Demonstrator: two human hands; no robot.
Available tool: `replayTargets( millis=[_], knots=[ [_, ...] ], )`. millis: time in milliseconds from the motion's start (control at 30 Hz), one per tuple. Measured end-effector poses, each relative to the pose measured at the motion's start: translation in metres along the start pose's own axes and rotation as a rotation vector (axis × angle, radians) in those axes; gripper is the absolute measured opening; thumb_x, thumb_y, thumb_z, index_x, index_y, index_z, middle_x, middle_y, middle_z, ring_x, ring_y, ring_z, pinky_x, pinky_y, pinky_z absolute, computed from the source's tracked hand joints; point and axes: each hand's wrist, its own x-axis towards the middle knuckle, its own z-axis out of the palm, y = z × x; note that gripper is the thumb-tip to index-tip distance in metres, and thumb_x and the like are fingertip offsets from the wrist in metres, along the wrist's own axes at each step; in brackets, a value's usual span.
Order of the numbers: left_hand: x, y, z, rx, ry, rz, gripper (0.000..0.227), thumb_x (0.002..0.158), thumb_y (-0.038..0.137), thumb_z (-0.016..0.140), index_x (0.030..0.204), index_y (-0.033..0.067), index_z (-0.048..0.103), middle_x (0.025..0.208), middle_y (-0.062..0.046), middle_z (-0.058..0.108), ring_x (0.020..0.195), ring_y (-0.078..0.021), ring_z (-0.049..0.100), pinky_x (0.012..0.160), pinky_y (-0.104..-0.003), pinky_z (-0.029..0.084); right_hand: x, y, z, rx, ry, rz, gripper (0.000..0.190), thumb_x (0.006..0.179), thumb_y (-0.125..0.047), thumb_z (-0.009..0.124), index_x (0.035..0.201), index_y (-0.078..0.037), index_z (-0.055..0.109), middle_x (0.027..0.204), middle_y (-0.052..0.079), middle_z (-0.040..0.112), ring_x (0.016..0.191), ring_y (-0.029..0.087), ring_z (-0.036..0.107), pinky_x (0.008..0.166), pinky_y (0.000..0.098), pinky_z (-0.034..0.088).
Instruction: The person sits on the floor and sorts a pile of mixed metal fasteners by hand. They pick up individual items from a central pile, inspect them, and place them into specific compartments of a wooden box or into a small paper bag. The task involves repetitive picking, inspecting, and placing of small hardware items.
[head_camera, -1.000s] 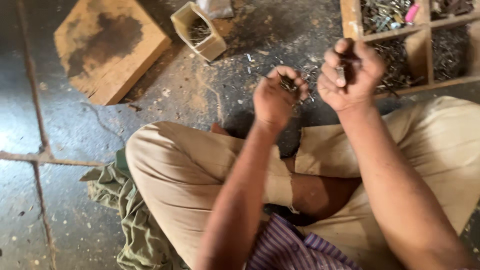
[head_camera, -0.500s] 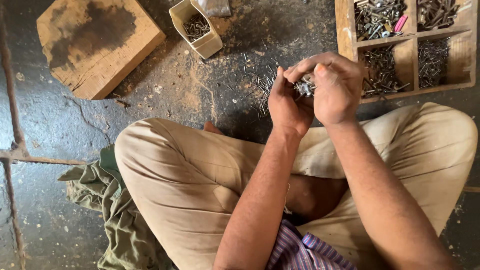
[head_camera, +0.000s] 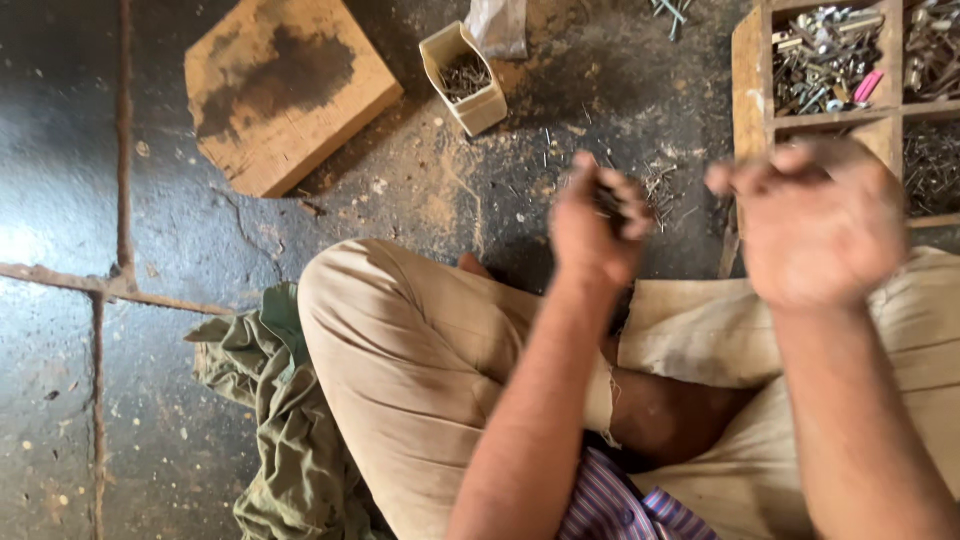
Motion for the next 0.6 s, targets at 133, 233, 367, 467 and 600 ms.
replayTargets(
  millis=[133,233,367,467,600],
  knots=[
    [0.036,0.103,0.007,0.131,0.144,0.294,0.028,0.103,0.03,0.048,0.077,0.0195,0.053,0.056,0.001,0.049,0.043,-0.0136,0.046,0.037,-0.029,0.033,-0.056,-0.02,-0.037,0.044,0.184,0.062,0.033,0.114,-0.029,0.054,0.118,0.002,0.069,0.113,0.015,0.074,0.101,0.029,0.07,0.091,0.0477,0.054],
    [0.073,0.16,0.016,0.283,0.119,0.462,0.038,0.105,0.037,0.049,0.075,0.0142,0.052,0.059,-0.001,0.052,0.048,-0.0135,0.049,0.044,-0.032,0.043,-0.068,-0.015,-0.058,-0.01,0.248,0.1,0.031,0.118,-0.026,0.053,0.117,0.003,0.065,0.109,0.018,0.072,0.094,0.028,0.065,0.088,0.0445,0.051],
    [0.111,0.186,0.005,0.716,0.31,0.633,0.055,0.101,0.05,0.049,0.068,0.0079,0.063,0.061,-0.006,0.063,0.055,-0.0171,0.06,0.063,-0.038,0.054,-0.053,0.001,-0.067,-0.053,0.205,0.091,0.027,0.115,-0.022,0.056,0.116,0.002,0.066,0.103,0.02,0.072,0.089,0.03,0.066,0.085,0.0437,0.052],
    [0.126,0.185,-0.008,0.823,0.356,0.755,0.062,0.099,0.055,0.047,0.07,0.0054,0.07,0.069,-0.009,0.072,0.065,-0.0171,0.066,0.073,-0.04,0.056,-0.048,0.007,-0.067,-0.057,0.245,0.125,0.029,0.113,-0.023,0.058,0.119,0.004,0.068,0.1,0.02,0.07,0.089,0.03,0.065,0.085,0.0442,0.052],
    [0.134,0.185,-0.023,0.842,0.335,0.878,0.065,0.103,0.057,0.044,0.077,0.0038,0.074,0.075,-0.01,0.072,0.069,-0.0174,0.061,0.073,-0.039,0.05,-0.046,0.008,-0.069,-0.03,0.279,0.166,0.032,0.112,-0.025,0.06,0.122,0.004,0.068,0.099,0.019,0.069,0.089,0.029,0.063,0.085,0.043,0.051]
  ],
)
